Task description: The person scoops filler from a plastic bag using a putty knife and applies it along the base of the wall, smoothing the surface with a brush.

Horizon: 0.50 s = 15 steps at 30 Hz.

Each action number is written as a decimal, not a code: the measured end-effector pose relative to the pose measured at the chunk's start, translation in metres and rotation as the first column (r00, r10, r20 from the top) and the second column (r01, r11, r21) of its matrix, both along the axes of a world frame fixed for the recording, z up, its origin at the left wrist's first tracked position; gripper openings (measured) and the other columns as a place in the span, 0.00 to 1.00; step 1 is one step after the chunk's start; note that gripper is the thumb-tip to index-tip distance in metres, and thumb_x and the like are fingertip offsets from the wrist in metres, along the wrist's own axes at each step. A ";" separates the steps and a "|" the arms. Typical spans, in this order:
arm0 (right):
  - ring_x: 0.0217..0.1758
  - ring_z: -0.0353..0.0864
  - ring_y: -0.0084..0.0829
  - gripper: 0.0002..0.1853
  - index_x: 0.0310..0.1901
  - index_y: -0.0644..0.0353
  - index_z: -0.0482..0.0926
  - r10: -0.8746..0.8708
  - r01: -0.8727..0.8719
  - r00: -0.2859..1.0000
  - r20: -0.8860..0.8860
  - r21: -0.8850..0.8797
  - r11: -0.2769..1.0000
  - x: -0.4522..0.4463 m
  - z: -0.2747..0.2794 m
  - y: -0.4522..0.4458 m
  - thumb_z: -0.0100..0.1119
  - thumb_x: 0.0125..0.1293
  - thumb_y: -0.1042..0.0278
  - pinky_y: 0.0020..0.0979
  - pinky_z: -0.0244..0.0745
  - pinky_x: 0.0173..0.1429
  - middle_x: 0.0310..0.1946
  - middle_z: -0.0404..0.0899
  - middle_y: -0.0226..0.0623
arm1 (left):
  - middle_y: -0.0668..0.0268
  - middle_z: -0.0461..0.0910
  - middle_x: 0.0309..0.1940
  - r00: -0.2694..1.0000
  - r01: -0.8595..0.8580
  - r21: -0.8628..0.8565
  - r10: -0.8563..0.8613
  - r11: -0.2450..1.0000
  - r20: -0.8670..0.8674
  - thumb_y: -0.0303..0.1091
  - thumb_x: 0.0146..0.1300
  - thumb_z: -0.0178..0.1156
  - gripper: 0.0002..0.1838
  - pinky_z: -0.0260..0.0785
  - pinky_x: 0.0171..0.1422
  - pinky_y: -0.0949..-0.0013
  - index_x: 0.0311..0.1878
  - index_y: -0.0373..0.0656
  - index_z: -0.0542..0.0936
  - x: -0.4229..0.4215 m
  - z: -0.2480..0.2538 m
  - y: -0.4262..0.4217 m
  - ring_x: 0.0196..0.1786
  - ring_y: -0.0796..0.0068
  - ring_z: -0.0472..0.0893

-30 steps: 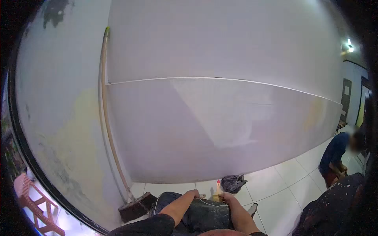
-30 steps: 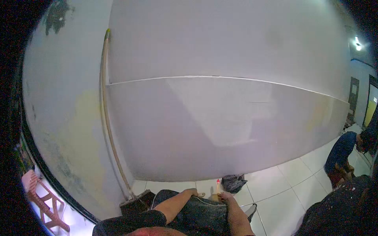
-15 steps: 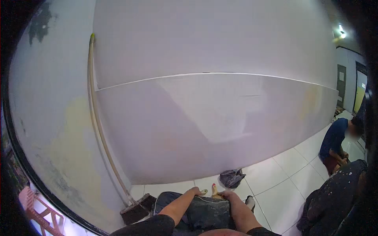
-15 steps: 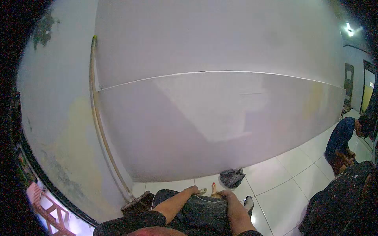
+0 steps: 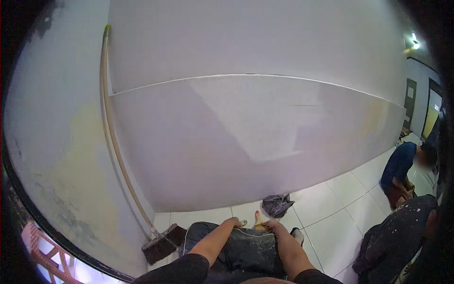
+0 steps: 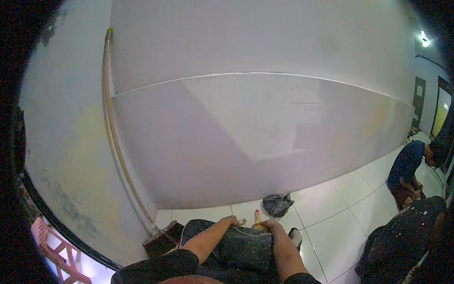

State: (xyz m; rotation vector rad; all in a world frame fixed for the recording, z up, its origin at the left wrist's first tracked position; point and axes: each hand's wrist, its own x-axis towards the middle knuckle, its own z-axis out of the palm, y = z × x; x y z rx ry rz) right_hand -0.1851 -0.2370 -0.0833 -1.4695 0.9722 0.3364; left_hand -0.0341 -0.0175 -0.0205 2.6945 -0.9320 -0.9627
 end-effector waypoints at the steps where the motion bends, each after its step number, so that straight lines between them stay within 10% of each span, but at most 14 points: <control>1: 0.34 0.73 0.31 0.13 0.42 0.57 0.82 0.000 -0.001 1.000 0.026 0.031 1.000 -0.001 0.003 0.000 0.69 0.62 0.59 0.35 0.67 0.39 0.33 0.78 0.32 | 0.50 0.83 0.53 1.000 0.016 0.017 -0.015 1.000 -0.023 0.50 0.53 0.67 0.29 0.73 0.59 0.56 0.52 0.38 0.84 0.001 -0.003 -0.001 0.55 0.54 0.82; 7: 0.33 0.75 0.29 0.10 0.38 0.56 0.81 -0.020 0.003 0.995 0.102 0.162 0.987 -0.012 0.022 0.008 0.70 0.61 0.61 0.33 0.67 0.37 0.30 0.77 0.31 | 0.50 0.82 0.53 0.998 -0.065 -0.049 0.065 0.997 -0.004 0.50 0.55 0.65 0.28 0.74 0.57 0.55 0.52 0.36 0.84 0.021 -0.058 -0.027 0.54 0.54 0.83; 8: 0.32 0.75 0.29 0.11 0.38 0.57 0.82 -0.023 0.015 0.999 0.047 0.172 0.985 -0.005 -0.004 -0.006 0.70 0.61 0.61 0.32 0.68 0.35 0.30 0.78 0.30 | 0.50 0.84 0.50 1.000 0.017 0.002 -0.017 1.000 -0.014 0.49 0.56 0.64 0.27 0.75 0.54 0.56 0.50 0.35 0.84 -0.005 0.010 -0.005 0.51 0.54 0.84; 11: 0.32 0.76 0.28 0.13 0.42 0.58 0.83 0.184 -0.180 0.983 0.024 -0.112 0.977 0.009 -0.043 -0.022 0.70 0.62 0.60 0.32 0.69 0.35 0.31 0.80 0.30 | 0.52 0.85 0.48 0.995 -0.047 -0.024 0.045 0.999 -0.087 0.48 0.54 0.65 0.26 0.76 0.54 0.58 0.48 0.35 0.84 0.002 -0.007 -0.015 0.49 0.54 0.85; 15: 0.39 0.77 0.29 0.16 0.47 0.56 0.83 0.036 -0.054 0.978 0.203 0.086 0.995 -0.008 -0.004 0.000 0.71 0.61 0.60 0.32 0.69 0.43 0.37 0.81 0.32 | 0.47 0.84 0.46 0.957 -0.289 -0.246 0.286 0.925 -0.047 0.43 0.53 0.65 0.21 0.76 0.51 0.53 0.43 0.34 0.84 0.007 -0.006 -0.015 0.47 0.50 0.85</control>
